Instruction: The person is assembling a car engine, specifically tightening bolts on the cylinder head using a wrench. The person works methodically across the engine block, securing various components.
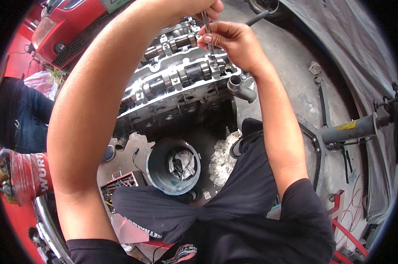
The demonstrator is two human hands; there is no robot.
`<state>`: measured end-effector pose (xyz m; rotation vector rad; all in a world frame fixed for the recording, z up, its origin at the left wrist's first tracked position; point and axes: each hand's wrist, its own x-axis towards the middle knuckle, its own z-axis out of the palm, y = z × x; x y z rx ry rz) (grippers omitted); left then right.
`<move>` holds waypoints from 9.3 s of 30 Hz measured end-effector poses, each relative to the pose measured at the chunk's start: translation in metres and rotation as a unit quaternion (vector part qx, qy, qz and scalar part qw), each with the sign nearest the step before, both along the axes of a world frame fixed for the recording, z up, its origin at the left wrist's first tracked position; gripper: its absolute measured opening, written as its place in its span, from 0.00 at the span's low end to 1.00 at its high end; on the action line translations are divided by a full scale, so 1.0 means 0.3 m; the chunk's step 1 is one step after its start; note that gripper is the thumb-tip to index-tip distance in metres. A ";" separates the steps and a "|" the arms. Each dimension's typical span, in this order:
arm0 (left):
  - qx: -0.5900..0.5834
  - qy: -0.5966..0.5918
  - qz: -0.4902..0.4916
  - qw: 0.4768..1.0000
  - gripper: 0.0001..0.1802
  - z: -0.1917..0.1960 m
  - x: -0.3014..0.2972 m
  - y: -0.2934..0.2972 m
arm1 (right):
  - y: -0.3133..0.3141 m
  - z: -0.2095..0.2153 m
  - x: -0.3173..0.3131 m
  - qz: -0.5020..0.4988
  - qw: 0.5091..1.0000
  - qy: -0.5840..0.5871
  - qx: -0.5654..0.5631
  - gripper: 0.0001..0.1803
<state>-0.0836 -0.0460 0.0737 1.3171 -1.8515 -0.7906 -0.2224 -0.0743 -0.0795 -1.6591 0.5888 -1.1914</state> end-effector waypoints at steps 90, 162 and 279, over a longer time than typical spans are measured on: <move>-0.196 0.569 -0.216 0.769 0.29 -0.392 -0.036 0.052 | 0.112 -0.023 -0.050 -0.080 0.985 0.150 -0.023 0.17; 0.332 0.044 -0.378 0.863 0.16 -0.010 0.065 -0.272 | 0.037 -0.045 0.033 -0.132 0.977 0.167 -0.024 0.14; -0.269 -0.433 0.008 0.860 0.09 0.008 0.538 0.281 | 0.174 -0.111 0.632 -0.007 1.000 -0.001 -0.026 0.06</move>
